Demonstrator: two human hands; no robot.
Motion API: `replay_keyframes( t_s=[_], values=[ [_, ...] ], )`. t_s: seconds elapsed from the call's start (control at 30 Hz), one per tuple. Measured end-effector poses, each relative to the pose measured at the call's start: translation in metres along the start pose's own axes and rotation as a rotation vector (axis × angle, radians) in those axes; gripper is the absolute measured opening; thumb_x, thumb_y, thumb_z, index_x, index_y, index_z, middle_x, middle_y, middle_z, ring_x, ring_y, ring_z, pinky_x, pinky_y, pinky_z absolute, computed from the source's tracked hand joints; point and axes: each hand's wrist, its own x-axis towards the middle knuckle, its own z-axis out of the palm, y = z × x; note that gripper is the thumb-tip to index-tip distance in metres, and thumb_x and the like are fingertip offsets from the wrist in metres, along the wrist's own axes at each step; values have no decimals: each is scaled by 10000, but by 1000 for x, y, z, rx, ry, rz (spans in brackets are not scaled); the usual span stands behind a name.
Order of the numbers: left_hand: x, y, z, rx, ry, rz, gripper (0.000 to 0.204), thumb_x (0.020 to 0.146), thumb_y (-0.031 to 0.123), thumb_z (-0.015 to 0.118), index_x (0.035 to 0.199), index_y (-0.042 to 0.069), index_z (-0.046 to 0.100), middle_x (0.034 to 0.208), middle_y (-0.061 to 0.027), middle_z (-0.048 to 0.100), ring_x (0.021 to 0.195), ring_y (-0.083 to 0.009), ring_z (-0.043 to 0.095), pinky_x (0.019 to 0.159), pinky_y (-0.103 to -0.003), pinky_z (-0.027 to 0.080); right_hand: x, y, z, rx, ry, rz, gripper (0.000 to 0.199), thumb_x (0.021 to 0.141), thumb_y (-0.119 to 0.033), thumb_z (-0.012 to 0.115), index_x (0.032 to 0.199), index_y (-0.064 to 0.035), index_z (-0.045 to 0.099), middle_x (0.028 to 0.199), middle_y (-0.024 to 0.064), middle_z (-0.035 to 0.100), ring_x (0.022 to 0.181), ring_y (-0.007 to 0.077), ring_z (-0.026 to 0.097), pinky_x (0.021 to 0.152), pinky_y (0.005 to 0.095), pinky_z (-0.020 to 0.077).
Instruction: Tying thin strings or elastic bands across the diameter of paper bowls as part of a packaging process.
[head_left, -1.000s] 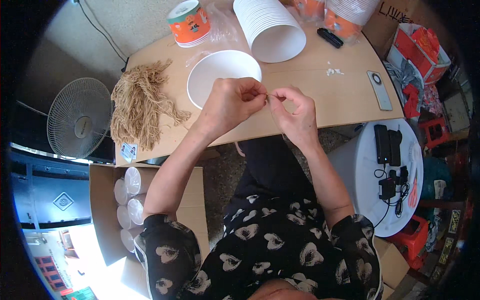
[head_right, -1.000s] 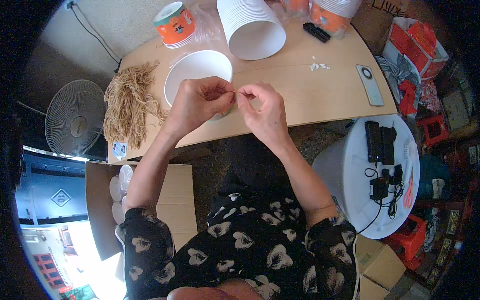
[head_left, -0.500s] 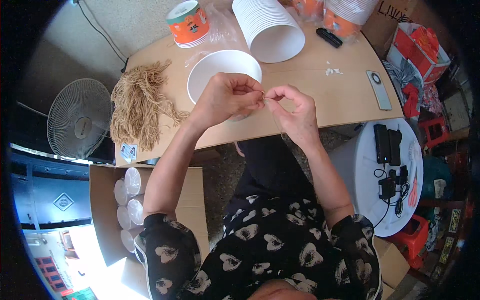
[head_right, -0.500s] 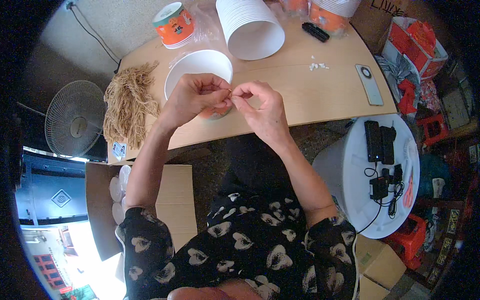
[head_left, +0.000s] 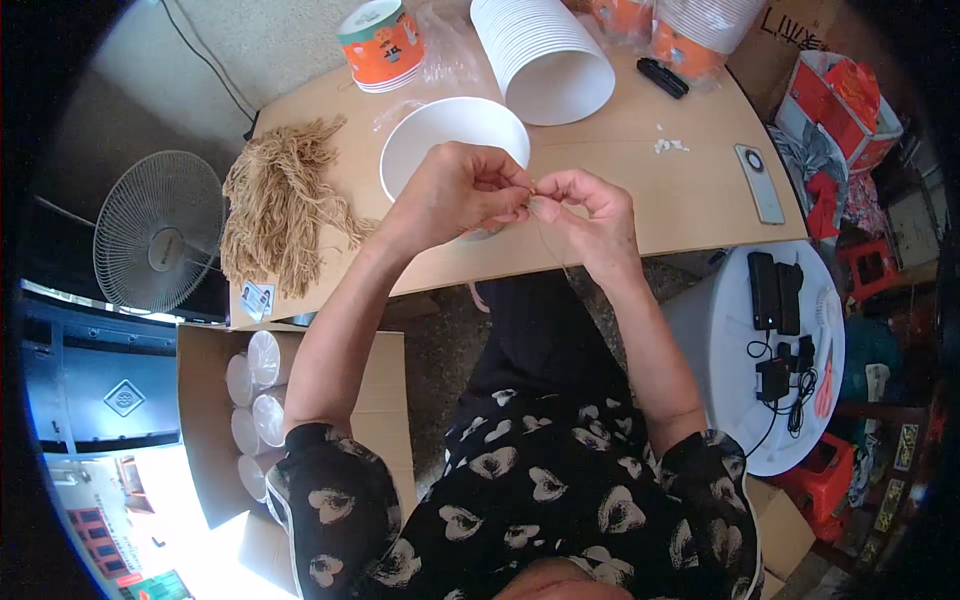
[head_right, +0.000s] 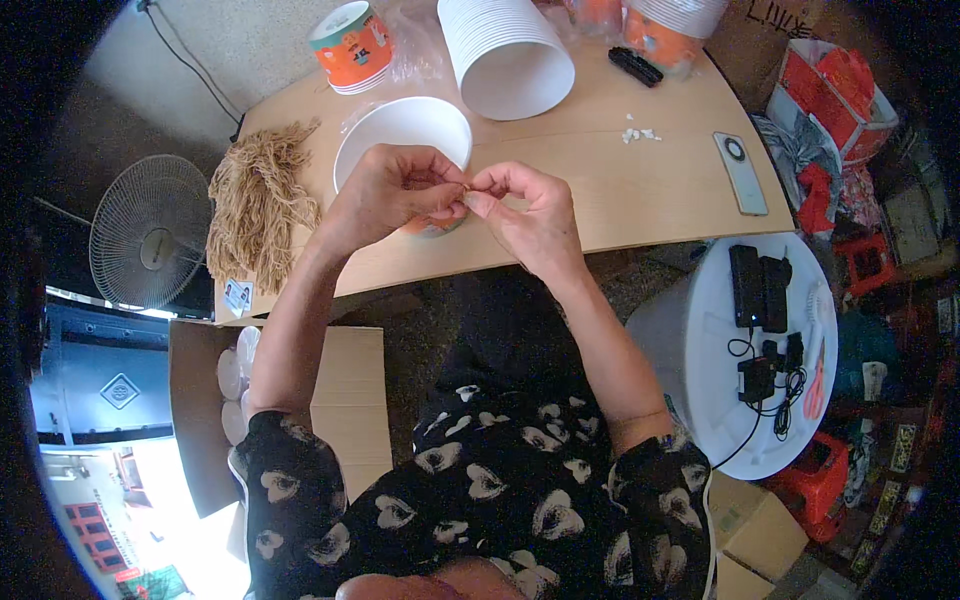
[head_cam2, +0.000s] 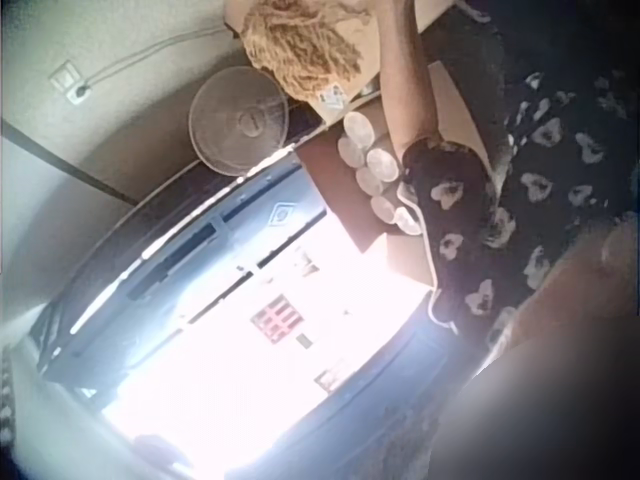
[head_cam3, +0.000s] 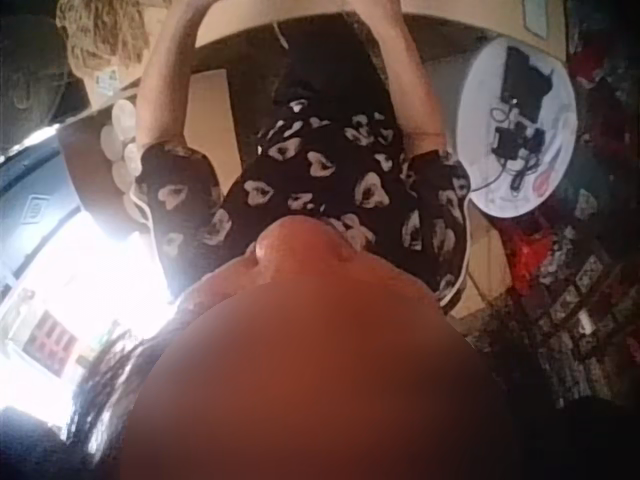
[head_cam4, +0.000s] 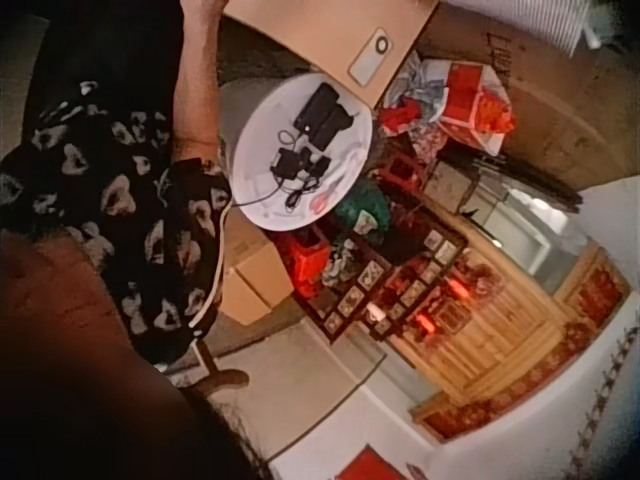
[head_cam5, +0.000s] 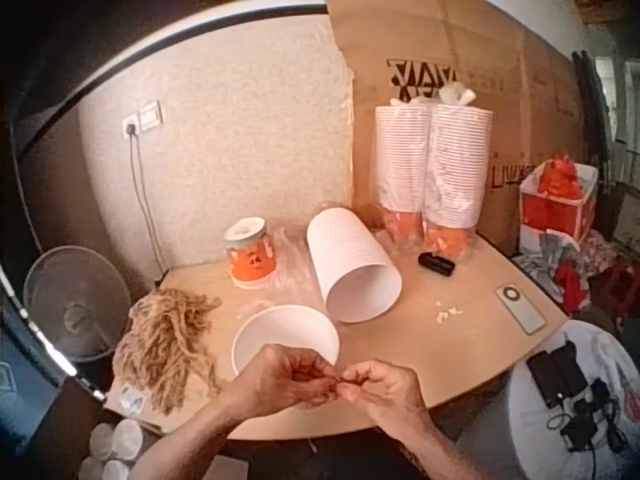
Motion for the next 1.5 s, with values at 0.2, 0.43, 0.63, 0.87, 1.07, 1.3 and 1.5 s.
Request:
replay_keyframes(
  t_s=[0.2, 0.43, 0.63, 0.87, 1.07, 1.3, 1.5],
  values=[
    [0, 0, -3, 54, -63, -19, 87, 910, 36, 711, 934, -47, 715, 774, -75, 728, 672, -73, 674, 528, -220, 499, 1, 4, -6, -22, -45, 12, 62, 872, -48, 753, 896, -7, 714, 825, 17, 714, 786, 68, 637, 756, 243, 518],
    [-1, 0, -1, 44, -68, -8, 92, 923, 36, 702, 961, -46, 716, 811, -59, 734, 702, -64, 679, 561, -210, 513, 1, 4, -8, 29, -81, 19, 58, 862, -46, 756, 880, -16, 710, 830, 18, 716, 792, 68, 637, 754, 236, 508],
    [0, -9, -4, -21, -121, 68, 103, 939, 33, 683, 1000, -45, 710, 836, -55, 739, 744, -63, 694, 567, -194, 502, -2, 5, -2, 340, -57, 131, 61, 864, -16, 731, 894, -13, 678, 853, 24, 697, 782, 85, 631, 743, 243, 502],
    [-2, -9, -9, -96, -176, 9, 135, 970, 85, 685, 1038, -29, 712, 871, -61, 742, 790, -74, 708, 603, -178, 524, -4, 10, -4, 424, -90, 197, 70, 863, -41, 737, 889, -22, 675, 836, 33, 687, 766, 97, 628, 751, 237, 494],
    [-3, -10, -8, -97, -177, 41, 124, 977, 80, 671, 1032, -26, 704, 894, -54, 732, 851, -98, 728, 681, -192, 575, -6, 8, -5, 401, -126, 201, 102, 862, -90, 759, 898, -34, 683, 838, 19, 686, 780, 87, 613, 754, 242, 480],
    [-6, -12, -4, -47, -134, 68, 112, 979, 63, 660, 1019, -37, 687, 868, -41, 722, 831, -96, 725, 679, -214, 578, -9, 6, -1, 317, -85, 159, 103, 897, -73, 753, 922, 0, 684, 841, 36, 692, 752, 81, 623, 702, 217, 497],
    [-8, -14, 2, 21, -88, 155, 81, 989, 31, 618, 977, -45, 643, 849, -58, 720, 804, -105, 716, 693, -244, 585, -8, 0, -3, 335, -135, 139, 112, 933, -97, 719, 942, 10, 687, 851, 45, 690, 772, 98, 626, 736, 241, 509]
  ],
)
